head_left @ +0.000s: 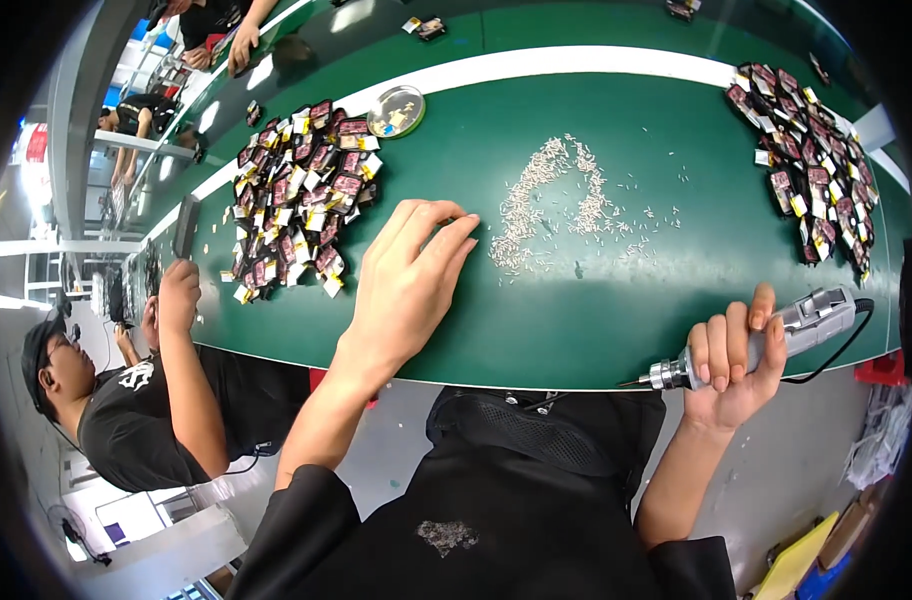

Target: Assembling small electronic components using an electric screwdriver on a production line.

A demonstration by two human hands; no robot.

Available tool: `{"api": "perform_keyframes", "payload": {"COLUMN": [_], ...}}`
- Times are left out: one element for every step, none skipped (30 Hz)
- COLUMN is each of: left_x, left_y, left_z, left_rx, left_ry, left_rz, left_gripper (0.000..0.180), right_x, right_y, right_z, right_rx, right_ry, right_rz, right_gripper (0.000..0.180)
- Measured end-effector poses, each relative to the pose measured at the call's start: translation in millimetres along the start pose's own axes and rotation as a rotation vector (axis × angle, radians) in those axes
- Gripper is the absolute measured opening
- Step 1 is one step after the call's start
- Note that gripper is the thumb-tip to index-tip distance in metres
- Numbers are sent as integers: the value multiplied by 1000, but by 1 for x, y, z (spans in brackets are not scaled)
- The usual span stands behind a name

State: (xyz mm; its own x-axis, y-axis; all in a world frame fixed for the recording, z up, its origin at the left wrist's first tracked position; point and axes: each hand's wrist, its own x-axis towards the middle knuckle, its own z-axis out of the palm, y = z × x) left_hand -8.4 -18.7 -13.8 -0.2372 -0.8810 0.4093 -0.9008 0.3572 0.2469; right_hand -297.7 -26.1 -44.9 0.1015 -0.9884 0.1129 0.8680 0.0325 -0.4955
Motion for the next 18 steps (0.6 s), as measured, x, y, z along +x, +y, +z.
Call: {"api": "perform_keyframes", "payload": {"left_x": [4, 5, 6, 8, 9, 10, 11, 12, 13, 13, 14, 12, 12, 12, 10, 5, 4, 1], "left_y": [1, 0, -2, -5, -7, -8, -9, -12, -14, -15, -17, -17, -16, -14, -13, -12, -5, 3], "left_z": [6, 10, 12, 13, 13, 14, 13, 9, 8, 11, 13, 15, 15, 18, 17, 14, 10, 5], "left_rx": [-28, -40, -10, 23, 46, 49, 95, 154, 157, 160, 155, 152, 118, 74, 23, -10, -86, -171], "left_ry": [-29, -37, -45, -51, -40, -40, -43, -44, -33, -49, -68, -87, -70, -50, -35, -31, -11, 7], "left_rz": [23, 26, 63, 100, 155, 156, 218, 279, 313, 331, 312, 286, 217, 152, 105, 66, 12, -45], "left_gripper": [27, 27, 27, 27, 25, 25, 24, 22, 19, 20, 19, 18, 19, 20, 19, 20, 19, 19], "right_x": [0, 0, 0, 0, 1, 2, 3, 3, 2, 1, -2, -5, -6, -7, -8, -8, -9, -9], "right_y": [-1, -1, -1, 0, 1, 2, 3, 4, 4, 3, 0, -3, -3, -5, -6, -6, -7, -7], "right_z": [0, -2, -2, -2, -3, -2, -2, -1, 0, 0, -1, -2, -1, -3, -4, -5, -6, -5], "right_rx": [14, 30, 32, 29, 33, 40, 48, 62, 52, 44, 49, 42, 38, 38, 38, 35, 36, 40], "right_ry": [-14, -28, -24, -16, -35, -56, -60, -74, -50, -29, -36, -34, -33, -22, -23, -22, -13, -19], "right_rz": [6, 11, 17, 13, 22, 30, 33, 34, 34, 34, 32, 23, 18, 12, 9, 6, 3, -1], "right_gripper": [19, 20, 20, 20, 19, 19, 19, 19, 19, 19, 20, 20, 20, 19, 19, 19, 19, 19]}}
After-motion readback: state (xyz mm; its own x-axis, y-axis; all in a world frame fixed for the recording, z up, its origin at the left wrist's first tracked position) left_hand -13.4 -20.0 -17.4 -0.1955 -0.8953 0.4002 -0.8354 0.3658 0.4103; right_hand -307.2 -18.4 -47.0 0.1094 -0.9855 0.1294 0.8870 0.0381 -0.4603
